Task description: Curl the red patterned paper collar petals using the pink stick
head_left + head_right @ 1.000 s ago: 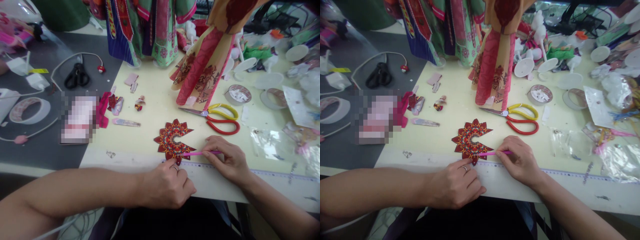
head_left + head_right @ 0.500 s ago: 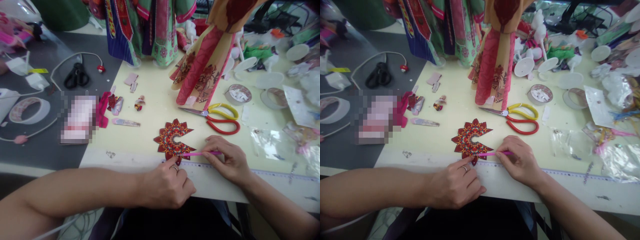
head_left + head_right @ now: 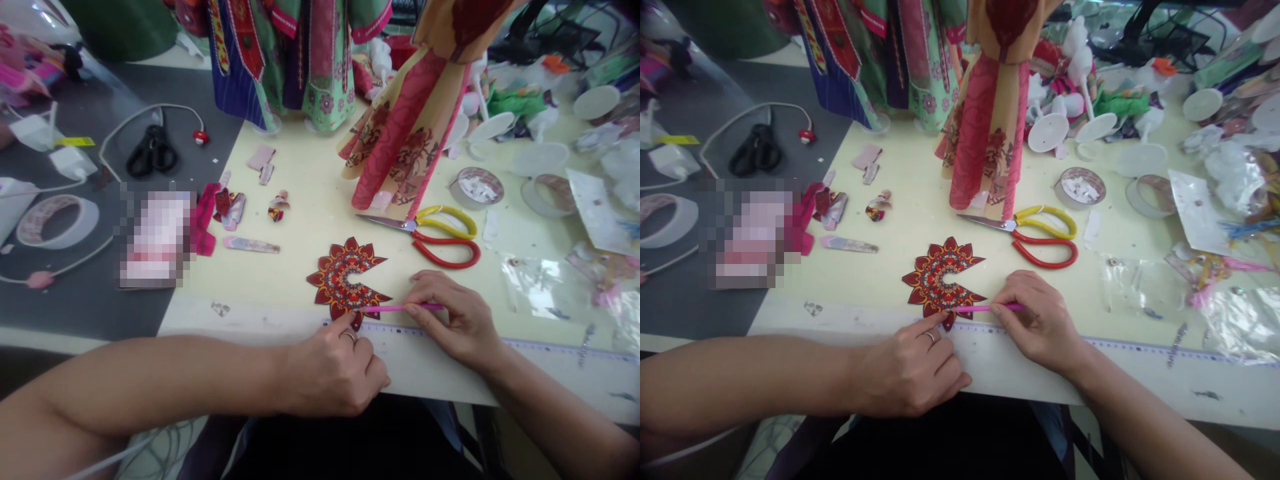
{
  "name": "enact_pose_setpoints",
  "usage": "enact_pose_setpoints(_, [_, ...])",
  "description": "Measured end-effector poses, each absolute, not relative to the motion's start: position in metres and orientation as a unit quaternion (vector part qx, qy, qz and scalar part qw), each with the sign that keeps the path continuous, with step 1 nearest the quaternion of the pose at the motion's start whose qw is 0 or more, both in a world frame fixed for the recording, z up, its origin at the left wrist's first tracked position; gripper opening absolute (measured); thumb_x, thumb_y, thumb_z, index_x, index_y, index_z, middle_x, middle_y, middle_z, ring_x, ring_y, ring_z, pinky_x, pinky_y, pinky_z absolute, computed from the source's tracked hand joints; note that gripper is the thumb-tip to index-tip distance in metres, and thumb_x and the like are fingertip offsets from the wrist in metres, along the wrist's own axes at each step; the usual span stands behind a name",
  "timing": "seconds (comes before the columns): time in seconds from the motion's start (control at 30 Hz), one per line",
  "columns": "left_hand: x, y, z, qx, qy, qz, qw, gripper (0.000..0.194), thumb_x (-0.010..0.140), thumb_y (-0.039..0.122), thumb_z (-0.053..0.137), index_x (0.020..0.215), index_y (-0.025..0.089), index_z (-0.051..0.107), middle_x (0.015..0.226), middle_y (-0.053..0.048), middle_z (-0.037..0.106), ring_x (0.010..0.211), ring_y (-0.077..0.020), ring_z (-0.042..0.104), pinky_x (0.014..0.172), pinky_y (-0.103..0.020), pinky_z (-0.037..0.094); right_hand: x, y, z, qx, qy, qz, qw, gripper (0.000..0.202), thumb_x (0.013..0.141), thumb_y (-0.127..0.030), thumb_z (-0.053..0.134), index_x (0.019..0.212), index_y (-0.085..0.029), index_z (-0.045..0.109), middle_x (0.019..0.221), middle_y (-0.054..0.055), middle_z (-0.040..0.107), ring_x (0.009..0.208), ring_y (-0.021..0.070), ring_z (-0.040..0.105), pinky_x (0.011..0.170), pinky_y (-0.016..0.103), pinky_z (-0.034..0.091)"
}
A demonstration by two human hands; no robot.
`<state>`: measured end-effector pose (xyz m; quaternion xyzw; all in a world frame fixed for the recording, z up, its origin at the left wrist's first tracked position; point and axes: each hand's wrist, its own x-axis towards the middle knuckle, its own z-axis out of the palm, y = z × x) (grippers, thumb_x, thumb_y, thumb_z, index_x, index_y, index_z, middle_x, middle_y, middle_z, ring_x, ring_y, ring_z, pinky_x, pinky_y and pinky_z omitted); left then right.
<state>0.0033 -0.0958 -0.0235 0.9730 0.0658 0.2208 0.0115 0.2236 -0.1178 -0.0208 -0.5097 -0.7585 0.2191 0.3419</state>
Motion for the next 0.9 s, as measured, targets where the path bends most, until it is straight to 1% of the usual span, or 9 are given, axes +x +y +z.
enact_pose_setpoints(0.2, [0.0031,-0.0968,-0.026,0.975,0.068,0.213,0.005,0.022,0.085,0.025,0.048,0.065,0.017,0.047,0.053,0.001,0.052,0.046,-0.0125,0.048,0.078,-0.041,0.053,0.2236,-0.1183,-0.0201,-0.521,-0.75,0.222,0.342,0.01,0.078,-0.012,0.058,0.075,-0.022,0.056,0.065,0.0,0.058,0.069,0.0169,0.056,0.073,0.037,0.046])
enact_pose_setpoints(0.33, [0.0032,-0.0969,-0.0255,0.974,0.068,0.215,0.004,0.022,0.086,0.026,0.048,0.066,0.016,0.047,0.053,0.001,0.052,0.047,-0.0126,0.048,0.077,-0.04,0.052,0.2241,-0.1185,-0.0205,-0.515,-0.749,0.225,0.351,0.013,0.077,-0.01,0.058,0.075,-0.022,0.055,0.066,0.0,0.057,0.069,0.0163,0.055,0.074,0.037,0.046])
enact_pose_setpoints(0.53, [0.0029,-0.0967,-0.0238,0.975,0.065,0.21,0.006,0.022,0.086,0.024,0.046,0.066,0.016,0.048,0.053,0.001,0.052,0.047,-0.0126,0.048,0.078,-0.041,0.052,0.2235,-0.1184,-0.0205,-0.522,-0.747,0.224,0.345,0.012,0.078,-0.011,0.058,0.074,-0.022,0.055,0.065,0.0,0.057,0.069,0.0166,0.055,0.072,0.037,0.046])
enact_pose_setpoints(0.73, [0.0033,-0.0968,-0.0235,0.973,0.064,0.223,0.01,0.022,0.086,0.025,0.048,0.066,0.016,0.047,0.052,0.001,0.051,0.046,-0.0126,0.047,0.073,-0.04,0.053,0.2227,-0.1183,-0.0196,-0.525,-0.746,0.222,0.344,0.011,0.078,-0.012,0.057,0.074,-0.022,0.055,0.064,0.0,0.056,0.068,0.0169,0.055,0.072,0.037,0.046])
enact_pose_setpoints(0.9, [0.0031,-0.0963,-0.0231,0.971,0.064,0.228,0.013,0.022,0.085,0.026,0.049,0.066,0.016,0.047,0.053,0.001,0.051,0.047,-0.0124,0.048,0.075,-0.039,0.053,0.2233,-0.1182,-0.0202,-0.516,-0.748,0.23,0.348,0.011,0.077,-0.011,0.058,0.075,-0.021,0.056,0.065,0.0,0.056,0.068,0.0161,0.054,0.073,0.037,0.046])
